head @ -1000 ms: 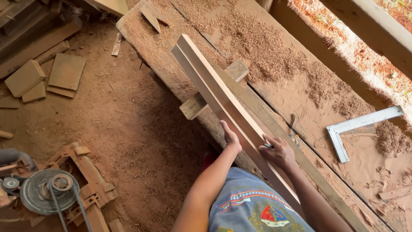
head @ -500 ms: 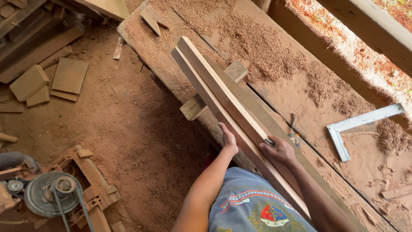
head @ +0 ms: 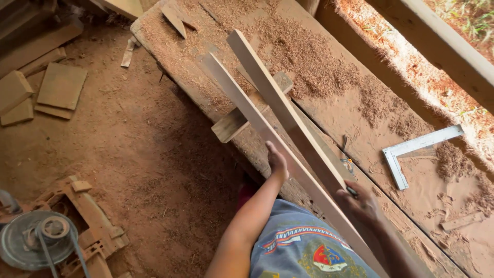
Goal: Marking wood planks with a square ruler and a pen for preparation.
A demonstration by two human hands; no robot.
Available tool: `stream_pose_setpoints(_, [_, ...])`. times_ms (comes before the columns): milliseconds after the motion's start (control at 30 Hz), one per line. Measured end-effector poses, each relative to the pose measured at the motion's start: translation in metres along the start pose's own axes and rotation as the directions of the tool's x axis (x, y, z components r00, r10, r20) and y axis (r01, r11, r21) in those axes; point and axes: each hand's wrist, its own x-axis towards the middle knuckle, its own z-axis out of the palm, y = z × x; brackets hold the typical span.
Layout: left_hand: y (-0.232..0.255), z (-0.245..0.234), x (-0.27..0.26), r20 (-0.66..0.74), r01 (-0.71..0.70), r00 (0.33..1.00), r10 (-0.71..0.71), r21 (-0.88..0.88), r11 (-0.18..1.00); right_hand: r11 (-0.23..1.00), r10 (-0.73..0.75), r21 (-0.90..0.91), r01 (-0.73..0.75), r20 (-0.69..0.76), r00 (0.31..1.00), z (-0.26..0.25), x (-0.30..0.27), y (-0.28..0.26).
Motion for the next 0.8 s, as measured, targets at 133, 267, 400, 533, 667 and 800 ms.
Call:
stream_pose_setpoints(133, [-0.048, -0.003, 0.075, -0.007, -0.247, 0.968, 0.251, 0.154, 0.957, 0.995, -0.070, 0.074, 0.073, -0.035, 0.997, 0.024, -0.020, 0.002])
stream_pose_setpoints(267, [-0.054, -0.042, 0.104, 0.099, -0.171, 0.981, 0.164, 0.067, 0.983, 0.991, 0.030, 0.130, -0.031, 0.015, 0.999, 0.042, -0.037, -0.045])
stream_pose_setpoints(400, [-0.055, -0.108, 0.100, 0.317, -0.044, 0.945, 0.080, -0.119, 0.992, 0.998, 0.031, -0.052, -0.029, 0.026, 0.999, 0.073, -0.041, -0.068])
stream_pose_setpoints(533, [-0.004, -0.101, 0.006, 0.418, 0.100, 0.908, 0.013, -0.247, 0.964, 0.995, -0.083, -0.049, 0.083, -0.013, 0.996, 0.094, -0.042, -0.077])
stream_pose_setpoints(667, [0.017, -0.104, 0.013, 0.359, 0.119, 0.933, 0.003, -0.318, 0.941, 0.970, -0.220, -0.120, 0.210, -0.079, 0.972, 0.110, -0.030, -0.088])
stream_pose_setpoints(800, [0.029, -0.106, 0.022, 0.336, 0.145, 0.938, -0.088, -0.149, 0.978, 0.985, -0.066, -0.165, 0.058, -0.047, 0.997, 0.119, -0.024, -0.105])
